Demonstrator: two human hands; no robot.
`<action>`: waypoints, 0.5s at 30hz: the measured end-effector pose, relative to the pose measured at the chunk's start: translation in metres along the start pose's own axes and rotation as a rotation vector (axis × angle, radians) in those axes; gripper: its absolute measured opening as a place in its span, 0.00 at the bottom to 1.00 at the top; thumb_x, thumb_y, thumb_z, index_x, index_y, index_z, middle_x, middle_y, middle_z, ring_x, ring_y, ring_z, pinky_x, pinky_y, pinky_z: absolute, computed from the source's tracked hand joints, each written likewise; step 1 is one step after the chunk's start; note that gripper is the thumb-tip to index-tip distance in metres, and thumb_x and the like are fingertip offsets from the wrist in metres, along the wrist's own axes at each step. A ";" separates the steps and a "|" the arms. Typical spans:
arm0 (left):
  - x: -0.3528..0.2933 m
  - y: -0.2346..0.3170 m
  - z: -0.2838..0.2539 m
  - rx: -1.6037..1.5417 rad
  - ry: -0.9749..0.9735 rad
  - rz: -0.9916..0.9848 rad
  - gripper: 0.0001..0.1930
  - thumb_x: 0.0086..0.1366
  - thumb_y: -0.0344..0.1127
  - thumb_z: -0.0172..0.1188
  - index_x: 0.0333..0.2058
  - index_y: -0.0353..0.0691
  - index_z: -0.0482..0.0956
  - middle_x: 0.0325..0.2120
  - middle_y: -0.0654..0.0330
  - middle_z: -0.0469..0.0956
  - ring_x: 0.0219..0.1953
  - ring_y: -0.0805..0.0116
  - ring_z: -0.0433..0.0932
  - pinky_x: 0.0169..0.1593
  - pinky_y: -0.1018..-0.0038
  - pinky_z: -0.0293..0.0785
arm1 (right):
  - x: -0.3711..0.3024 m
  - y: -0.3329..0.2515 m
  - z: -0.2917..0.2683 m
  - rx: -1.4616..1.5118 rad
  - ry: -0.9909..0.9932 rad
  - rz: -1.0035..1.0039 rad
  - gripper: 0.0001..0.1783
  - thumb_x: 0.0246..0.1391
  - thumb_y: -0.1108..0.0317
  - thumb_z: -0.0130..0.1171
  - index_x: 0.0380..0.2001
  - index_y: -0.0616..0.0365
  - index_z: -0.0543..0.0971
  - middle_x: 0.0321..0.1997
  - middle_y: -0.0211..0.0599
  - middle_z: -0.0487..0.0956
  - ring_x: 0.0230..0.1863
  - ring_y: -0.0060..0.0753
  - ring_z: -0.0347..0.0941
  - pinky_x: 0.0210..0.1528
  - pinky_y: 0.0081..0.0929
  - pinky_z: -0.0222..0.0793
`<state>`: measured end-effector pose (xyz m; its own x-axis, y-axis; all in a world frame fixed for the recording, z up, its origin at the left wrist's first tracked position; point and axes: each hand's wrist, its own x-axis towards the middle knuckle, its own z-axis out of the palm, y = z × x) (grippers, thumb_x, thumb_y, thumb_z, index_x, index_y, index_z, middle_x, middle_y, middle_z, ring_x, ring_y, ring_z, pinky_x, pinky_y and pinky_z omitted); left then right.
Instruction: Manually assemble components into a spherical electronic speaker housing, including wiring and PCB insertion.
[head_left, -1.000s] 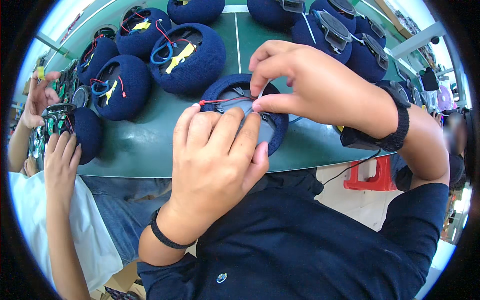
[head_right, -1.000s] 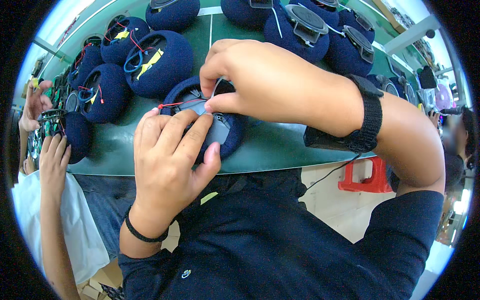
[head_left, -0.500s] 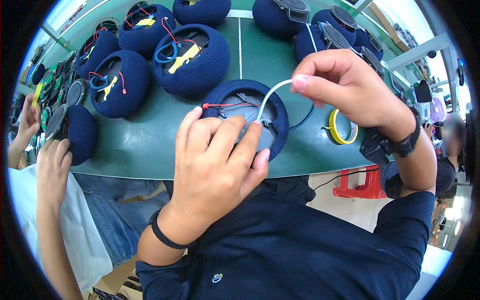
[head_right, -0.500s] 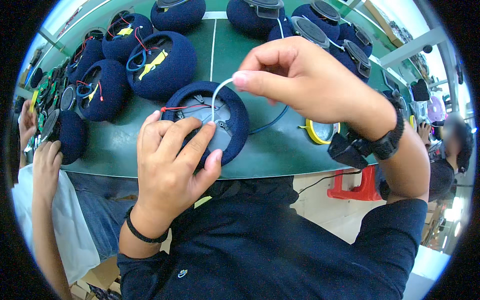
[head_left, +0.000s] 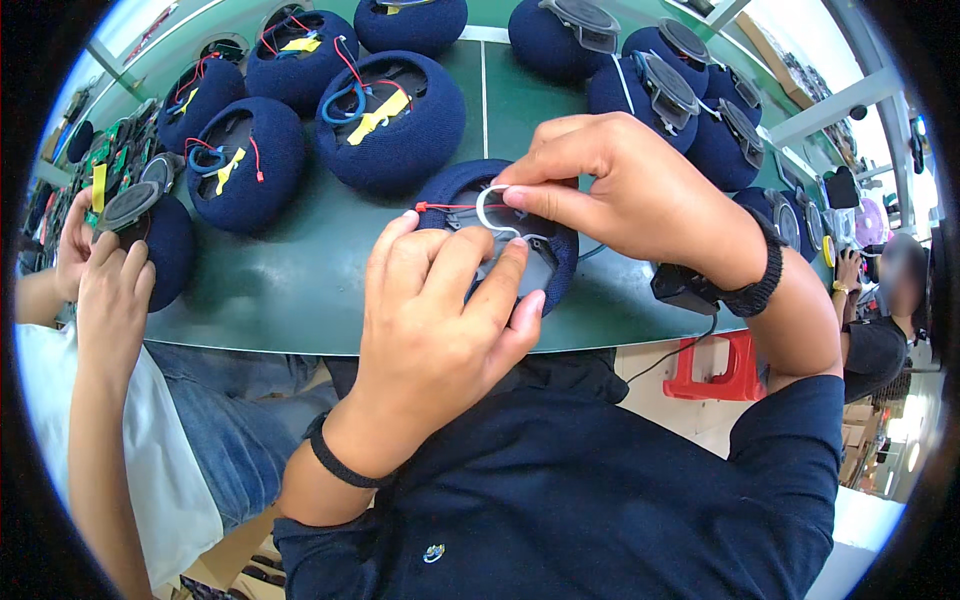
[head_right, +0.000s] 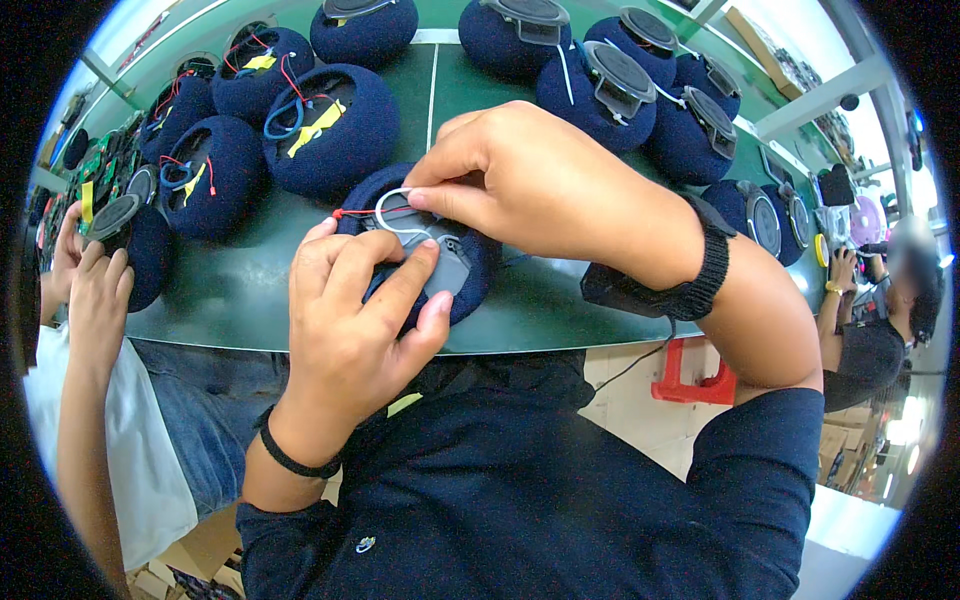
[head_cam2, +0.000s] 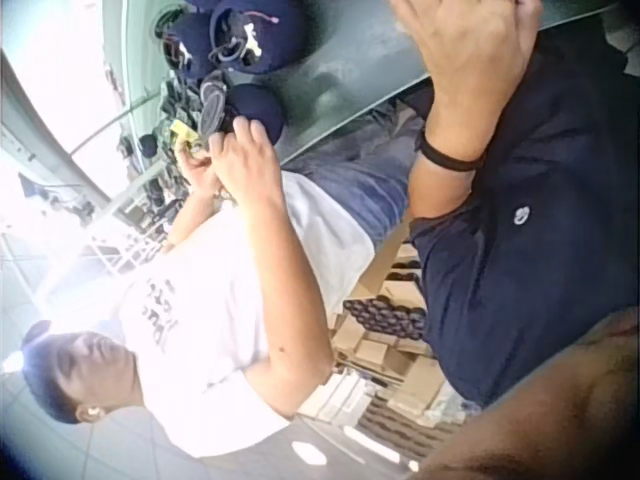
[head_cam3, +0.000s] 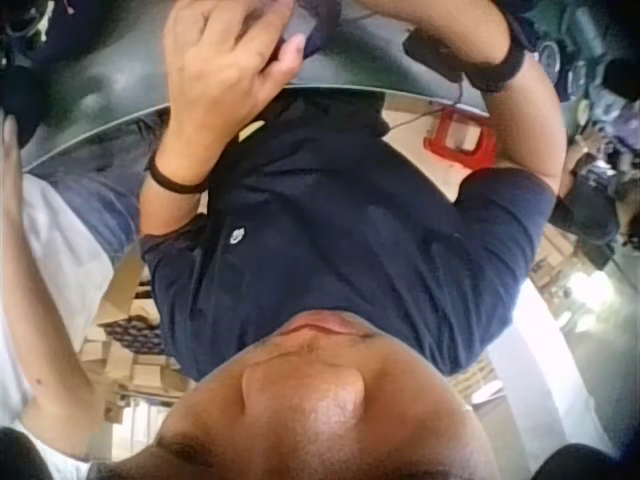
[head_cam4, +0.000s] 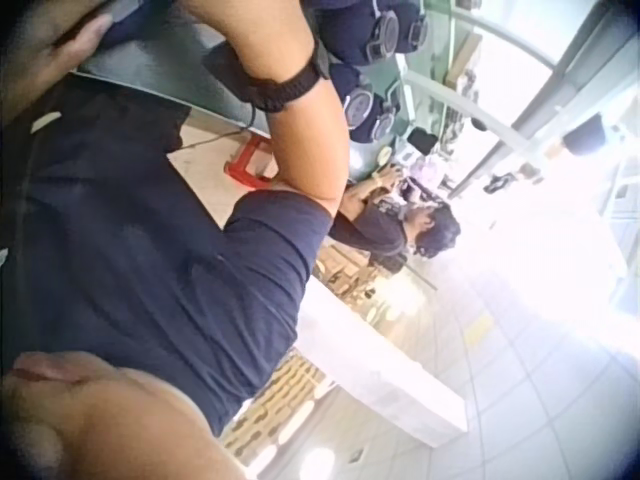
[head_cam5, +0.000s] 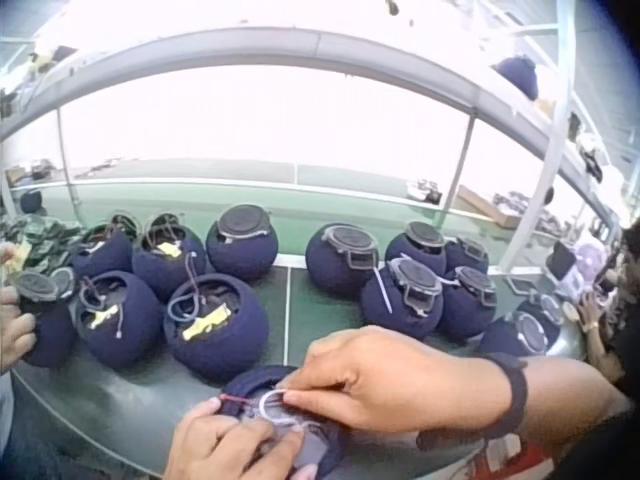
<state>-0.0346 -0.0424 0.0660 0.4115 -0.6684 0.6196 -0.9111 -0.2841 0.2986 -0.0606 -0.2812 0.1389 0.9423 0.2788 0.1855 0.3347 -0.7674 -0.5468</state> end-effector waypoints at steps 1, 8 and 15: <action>-0.001 0.000 0.001 0.002 0.006 -0.003 0.21 0.60 0.43 0.76 0.49 0.41 0.91 0.51 0.57 0.80 0.53 0.56 0.77 0.69 0.45 0.71 | 0.001 -0.001 -0.002 0.005 -0.009 0.013 0.09 0.67 0.70 0.71 0.46 0.62 0.92 0.35 0.45 0.87 0.38 0.41 0.83 0.42 0.35 0.77; -0.008 0.004 0.011 -0.017 0.115 -0.025 0.21 0.59 0.41 0.77 0.50 0.41 0.89 0.63 0.52 0.76 0.65 0.48 0.72 0.71 0.43 0.70 | 0.008 -0.013 -0.002 -0.140 -0.102 -0.099 0.08 0.61 0.71 0.70 0.41 0.62 0.90 0.37 0.45 0.86 0.44 0.52 0.82 0.50 0.45 0.79; -0.008 0.006 0.008 0.178 0.069 0.028 0.20 0.62 0.40 0.76 0.51 0.40 0.89 0.71 0.59 0.76 0.72 0.45 0.70 0.76 0.40 0.62 | 0.008 -0.017 -0.004 -0.457 -0.187 -0.178 0.08 0.57 0.69 0.70 0.29 0.63 0.85 0.37 0.45 0.82 0.46 0.55 0.80 0.51 0.48 0.78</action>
<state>-0.0439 -0.0441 0.0573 0.3809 -0.6306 0.6762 -0.9095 -0.3873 0.1512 -0.0588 -0.2683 0.1525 0.8664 0.4943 0.0712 0.4993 -0.8607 -0.0999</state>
